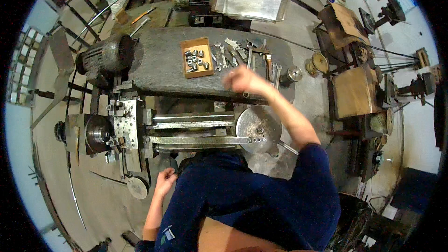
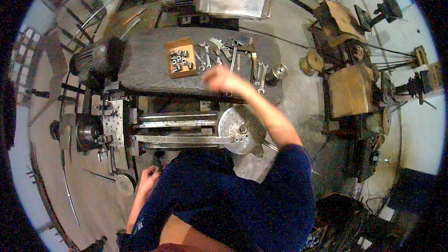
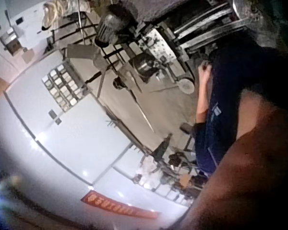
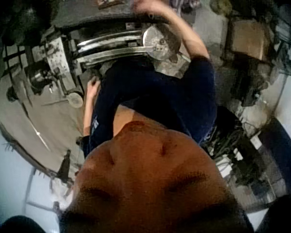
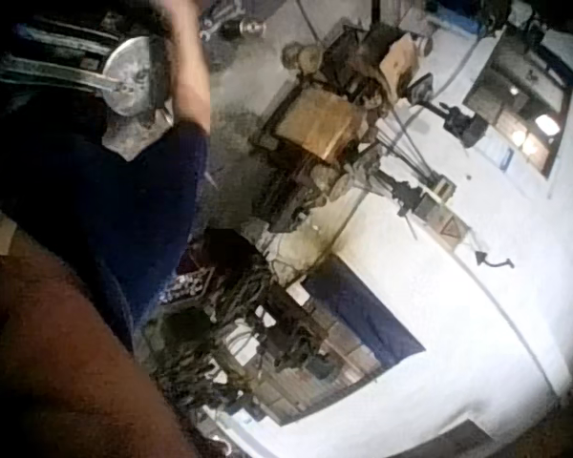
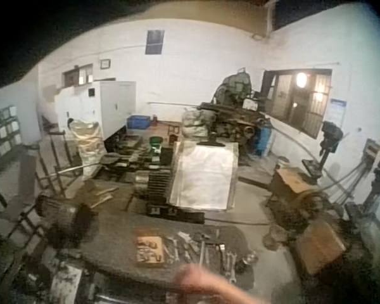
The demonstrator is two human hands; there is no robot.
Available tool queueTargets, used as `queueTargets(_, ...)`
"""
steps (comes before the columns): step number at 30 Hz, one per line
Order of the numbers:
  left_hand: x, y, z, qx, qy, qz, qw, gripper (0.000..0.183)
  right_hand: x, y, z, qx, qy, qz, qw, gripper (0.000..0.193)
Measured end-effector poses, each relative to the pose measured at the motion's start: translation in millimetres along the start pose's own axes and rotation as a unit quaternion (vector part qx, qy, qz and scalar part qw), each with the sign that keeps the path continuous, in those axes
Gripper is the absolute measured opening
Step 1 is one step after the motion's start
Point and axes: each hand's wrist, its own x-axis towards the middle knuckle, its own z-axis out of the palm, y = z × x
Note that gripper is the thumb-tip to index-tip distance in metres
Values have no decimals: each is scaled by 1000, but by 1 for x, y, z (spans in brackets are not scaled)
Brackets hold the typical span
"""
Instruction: The person operates a lathe to machine a metal part by adjusting the carriage and using a wrench to secure a component.
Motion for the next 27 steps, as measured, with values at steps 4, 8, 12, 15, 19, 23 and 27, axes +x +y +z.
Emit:
queueTargets(4, -25, -18, -3, -50, 69, -25, 996, 23, 100, 40, -75, -270, 158, 172, 934, 49)
queueTargets(8, -64, -29, 3, -113, 111, -97, 983, 23, 144, 70, -83, -358, 75, 276, 889, 44)
queueTargets(12, -95, -28, 23, -158, 197, -158, 955, 22, 163, 93, -80, -333, 72, 293, 894, 50)
queueTargets(15, -101, -29, 27, -138, 168, -162, 963, 21, 169, 110, -85, -325, 82, 297, 894, 48)
queueTargets(19, -100, -35, 11, -122, 156, -101, 975, 19, 150, 113, -95, -15, 235, 191, 953, 22)
queueTargets(23, -94, -12, -21, -83, 150, -28, 985, 22, 102, 76, -89, 330, 229, 134, 906, 24)
queueTargets(27, -79, 42, -57, 25, 173, 54, 983, 27, 57, -3, -28, 484, 160, 27, 860, 23)
